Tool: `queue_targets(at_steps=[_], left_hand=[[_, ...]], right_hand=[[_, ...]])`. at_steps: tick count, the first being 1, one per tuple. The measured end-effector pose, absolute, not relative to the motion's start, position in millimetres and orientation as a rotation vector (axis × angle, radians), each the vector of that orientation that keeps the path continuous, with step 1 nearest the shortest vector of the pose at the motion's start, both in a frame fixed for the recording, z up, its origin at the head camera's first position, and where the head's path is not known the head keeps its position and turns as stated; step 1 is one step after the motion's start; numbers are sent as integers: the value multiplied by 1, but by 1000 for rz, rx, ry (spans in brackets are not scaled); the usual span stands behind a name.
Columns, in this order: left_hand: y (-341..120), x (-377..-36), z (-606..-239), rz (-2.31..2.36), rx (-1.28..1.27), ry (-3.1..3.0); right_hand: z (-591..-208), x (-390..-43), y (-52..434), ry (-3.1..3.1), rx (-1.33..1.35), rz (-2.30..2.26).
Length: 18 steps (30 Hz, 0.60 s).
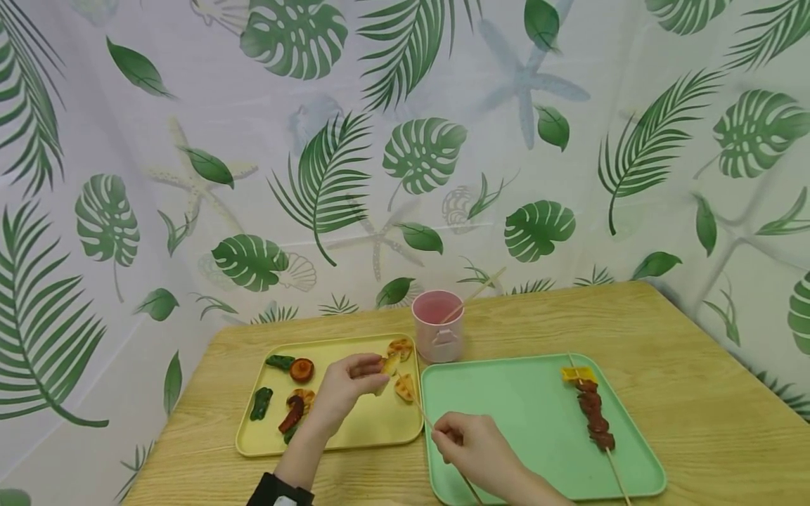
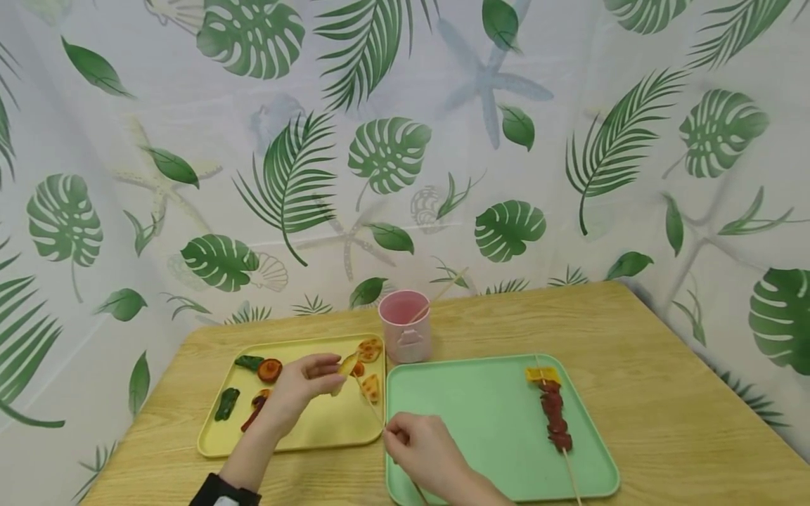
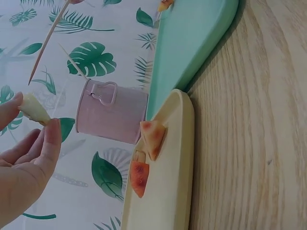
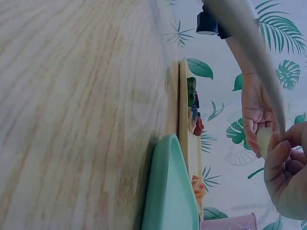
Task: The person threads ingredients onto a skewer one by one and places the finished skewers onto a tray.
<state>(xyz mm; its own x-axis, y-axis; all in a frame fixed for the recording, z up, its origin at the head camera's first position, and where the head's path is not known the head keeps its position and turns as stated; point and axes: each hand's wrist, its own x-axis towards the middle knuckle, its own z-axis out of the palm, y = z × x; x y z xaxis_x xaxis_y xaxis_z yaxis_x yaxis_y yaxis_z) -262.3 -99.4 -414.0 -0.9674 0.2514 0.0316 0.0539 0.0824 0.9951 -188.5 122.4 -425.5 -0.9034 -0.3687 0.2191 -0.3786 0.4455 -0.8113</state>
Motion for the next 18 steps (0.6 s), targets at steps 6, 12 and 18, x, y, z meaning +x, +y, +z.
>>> queue_targets(at_steps=[6,12,18], left_hand=[[-105,-264,-413,2107,289,1887],[-107,-266,-413,2120,290,1773],[-103,-263,-414,2046,292,1942]], right_hand=[[-424,-187,122,-2665,694,1509],[-421,-186,121,-2668,716,1530],[-420,-185,118,-2663,743,1529]])
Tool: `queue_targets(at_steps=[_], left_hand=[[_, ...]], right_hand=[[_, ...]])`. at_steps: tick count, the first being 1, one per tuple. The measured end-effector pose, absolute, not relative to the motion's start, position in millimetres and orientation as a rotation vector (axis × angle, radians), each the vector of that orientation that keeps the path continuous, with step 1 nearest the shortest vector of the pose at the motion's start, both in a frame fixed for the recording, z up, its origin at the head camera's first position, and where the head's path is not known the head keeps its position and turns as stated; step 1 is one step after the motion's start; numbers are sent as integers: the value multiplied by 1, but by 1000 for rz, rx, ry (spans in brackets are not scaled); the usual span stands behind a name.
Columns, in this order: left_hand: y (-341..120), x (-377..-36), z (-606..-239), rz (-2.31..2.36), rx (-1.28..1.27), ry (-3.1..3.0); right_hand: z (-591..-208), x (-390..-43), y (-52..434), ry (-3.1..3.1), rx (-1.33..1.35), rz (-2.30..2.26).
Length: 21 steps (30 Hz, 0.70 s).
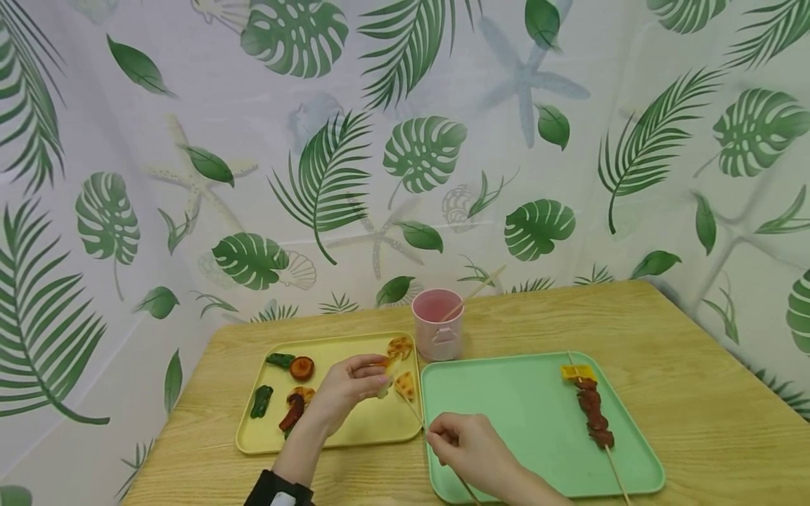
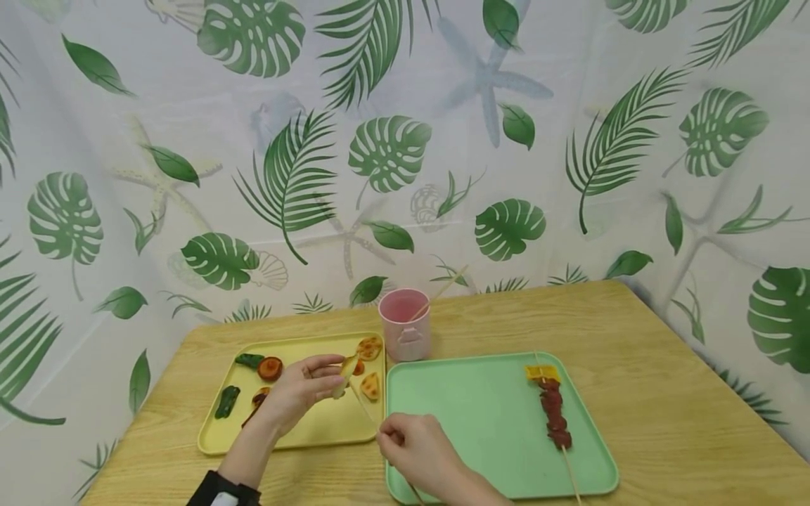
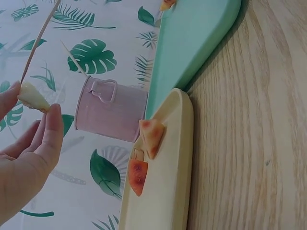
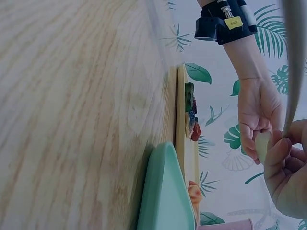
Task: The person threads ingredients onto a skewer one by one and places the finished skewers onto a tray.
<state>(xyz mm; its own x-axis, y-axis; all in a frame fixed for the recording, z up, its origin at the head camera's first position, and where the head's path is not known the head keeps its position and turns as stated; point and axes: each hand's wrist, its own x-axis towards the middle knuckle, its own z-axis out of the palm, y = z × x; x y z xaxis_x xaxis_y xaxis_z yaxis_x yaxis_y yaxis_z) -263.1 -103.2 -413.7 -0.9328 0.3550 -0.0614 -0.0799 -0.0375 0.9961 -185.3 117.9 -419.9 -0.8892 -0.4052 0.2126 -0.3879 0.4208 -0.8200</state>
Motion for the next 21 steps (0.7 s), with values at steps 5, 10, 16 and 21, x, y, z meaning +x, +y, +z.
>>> queue_targets(at_steps=[5,10,16,21], left_hand=[[-101,-263,-414,2046,320,2036],[-100,-263,-414,2074,317,2056],[-98,-261,-416,1976,351,2253],[-91,-259,-413,1754,437,2618]], right_hand=[[-420,-186,116,2632,-728,-1504],[-421,-187,116,2635,-719,-1483],[-421,-188,115,2638,-682,-1461],[-421,-190,112,2685,-708,-1437]])
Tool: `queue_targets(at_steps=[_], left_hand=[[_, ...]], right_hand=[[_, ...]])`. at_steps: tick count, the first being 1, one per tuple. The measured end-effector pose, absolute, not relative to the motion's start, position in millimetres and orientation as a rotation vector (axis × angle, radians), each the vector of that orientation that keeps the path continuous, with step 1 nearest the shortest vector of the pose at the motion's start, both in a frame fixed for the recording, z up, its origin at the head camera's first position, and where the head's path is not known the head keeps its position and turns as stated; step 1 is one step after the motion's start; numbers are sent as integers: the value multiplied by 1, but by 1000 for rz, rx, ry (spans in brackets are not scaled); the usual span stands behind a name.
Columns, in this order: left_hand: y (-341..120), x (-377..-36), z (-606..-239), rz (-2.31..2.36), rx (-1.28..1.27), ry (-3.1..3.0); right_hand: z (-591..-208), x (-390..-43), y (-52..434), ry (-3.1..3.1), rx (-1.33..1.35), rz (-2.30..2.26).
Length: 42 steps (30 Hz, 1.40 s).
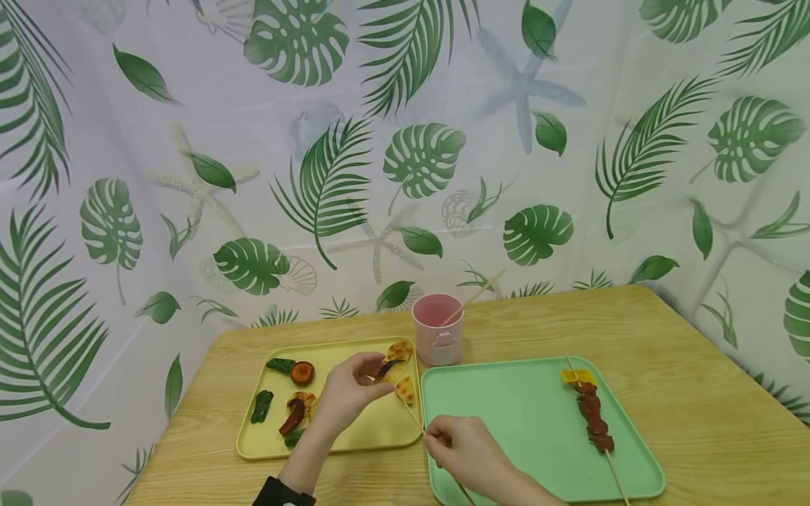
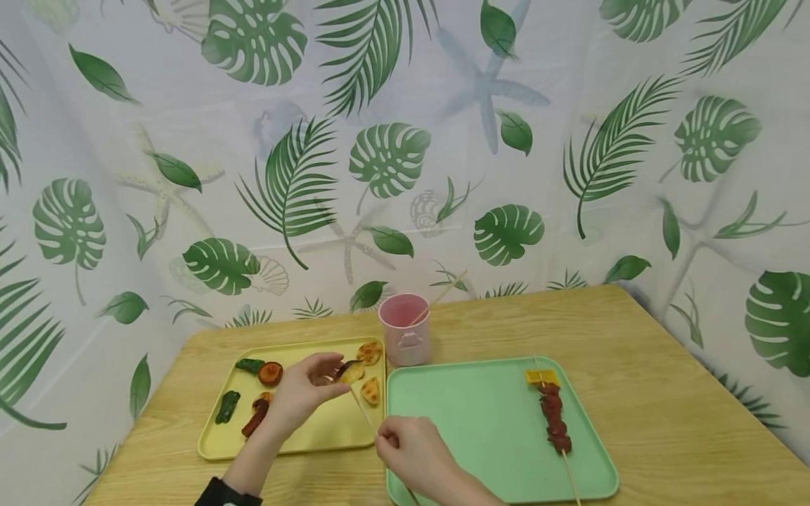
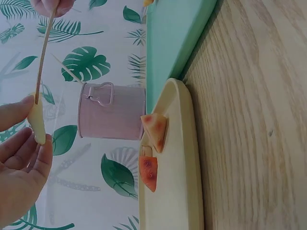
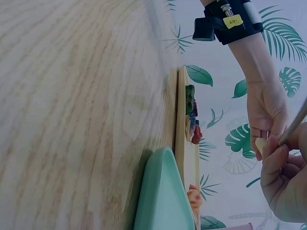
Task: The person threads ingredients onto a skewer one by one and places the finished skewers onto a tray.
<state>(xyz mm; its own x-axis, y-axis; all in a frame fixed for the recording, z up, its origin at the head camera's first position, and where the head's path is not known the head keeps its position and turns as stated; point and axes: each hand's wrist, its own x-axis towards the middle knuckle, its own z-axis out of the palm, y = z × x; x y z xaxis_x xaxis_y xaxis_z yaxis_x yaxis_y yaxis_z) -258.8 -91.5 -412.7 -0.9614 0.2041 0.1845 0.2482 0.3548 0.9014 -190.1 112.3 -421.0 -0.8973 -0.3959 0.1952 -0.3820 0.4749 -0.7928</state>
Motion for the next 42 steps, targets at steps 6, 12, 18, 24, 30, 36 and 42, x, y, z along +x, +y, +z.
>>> queue_targets(at_steps=[6,12,18,24,30,36,42], left_hand=[[-86,-254,-411,-1361,-524,-2587],[-82,-252,-412,-1174,-560,-2540],[-76,-250,-411,-970,-636,-2476],[-74,-252,-403,-1035,-546,-2438],[-78,-255,-397,-1709,-237,-2400],[-82,-259,-394,-2157,-150,-2185],[-96,-264,-394,-2190,-13,-2132]], right_hand=[[-422,-194,109,2740,-747,-1430],[-424,-200,105,2832,-801,-1381],[-425,-205,102,3021,-871,-1288],[-422,-211,101,3177,-911,-1232],[-414,-216,101,3233,-927,-1249],[-416,-214,105,3163,-911,-1305],[-425,-199,129,2821,-775,-1332]])
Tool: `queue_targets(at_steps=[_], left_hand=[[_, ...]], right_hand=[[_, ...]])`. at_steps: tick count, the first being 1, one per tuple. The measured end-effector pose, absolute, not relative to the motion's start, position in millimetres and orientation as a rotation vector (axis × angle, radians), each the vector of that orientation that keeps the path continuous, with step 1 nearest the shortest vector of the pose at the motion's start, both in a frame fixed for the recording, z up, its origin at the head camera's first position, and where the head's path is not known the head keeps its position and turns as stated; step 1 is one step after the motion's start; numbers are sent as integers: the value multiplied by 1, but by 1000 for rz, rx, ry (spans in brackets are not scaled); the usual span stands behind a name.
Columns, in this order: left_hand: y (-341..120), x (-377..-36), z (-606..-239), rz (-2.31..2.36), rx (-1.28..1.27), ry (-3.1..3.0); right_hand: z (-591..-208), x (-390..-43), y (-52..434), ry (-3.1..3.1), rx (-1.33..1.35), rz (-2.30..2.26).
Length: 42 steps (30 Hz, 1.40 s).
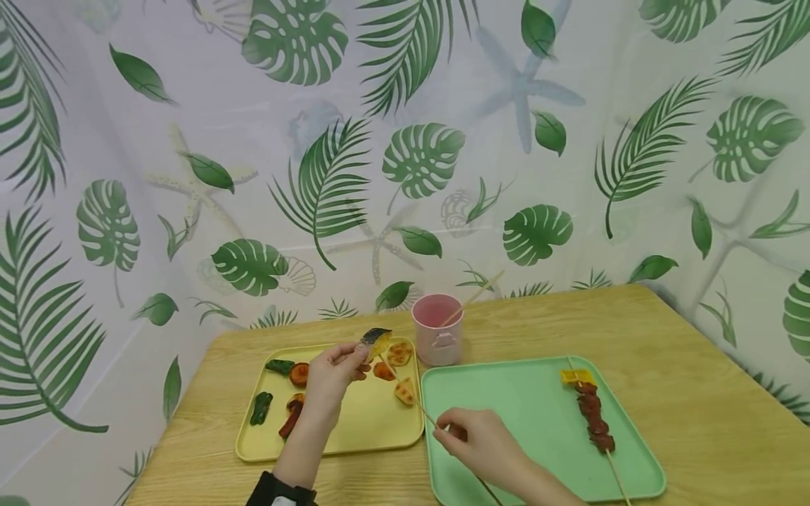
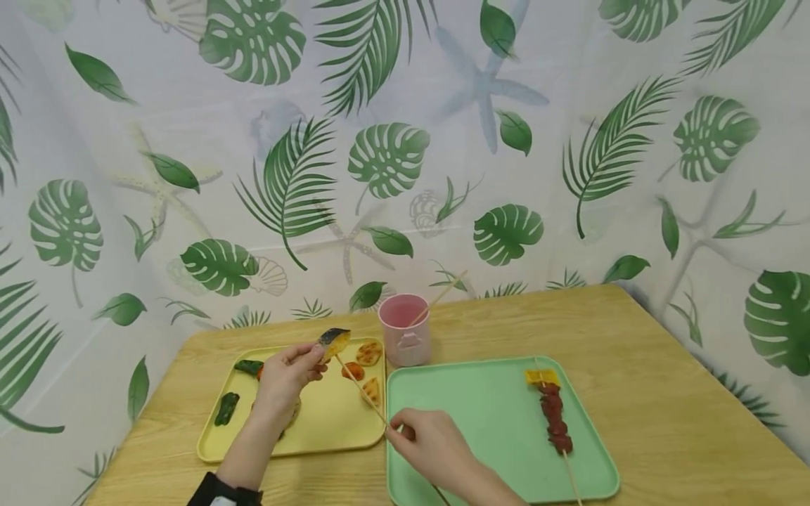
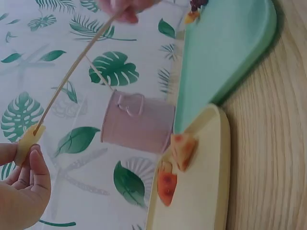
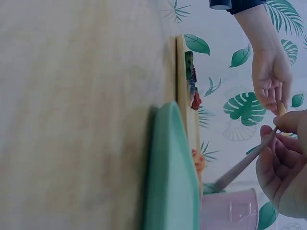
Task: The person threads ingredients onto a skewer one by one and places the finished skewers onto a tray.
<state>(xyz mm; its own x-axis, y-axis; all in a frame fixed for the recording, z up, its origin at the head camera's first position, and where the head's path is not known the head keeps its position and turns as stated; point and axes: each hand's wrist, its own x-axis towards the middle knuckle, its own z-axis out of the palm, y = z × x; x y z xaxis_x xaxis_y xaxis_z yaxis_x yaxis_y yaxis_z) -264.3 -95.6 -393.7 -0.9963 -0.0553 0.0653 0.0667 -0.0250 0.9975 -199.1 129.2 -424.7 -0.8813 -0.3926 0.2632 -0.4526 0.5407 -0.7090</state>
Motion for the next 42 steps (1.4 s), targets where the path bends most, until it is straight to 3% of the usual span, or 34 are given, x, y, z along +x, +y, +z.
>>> queue_targets(at_steps=[12,23,37,42], left_hand=[[-112,-269,-399,-2397,68,-1942],[-114,-267,-400,-2345,33,-1963],[-117,-263,-402,-2319,-28,-2049],[-114,-262,-402,-2338,-33,-2017]], right_hand=[[-433,-174,161,-2797,886,1189],[-440,-169,159,-2335,978,952],[-438,-169,165,-2435,915,1553],[-434,-170,165,-2468,863,1568]])
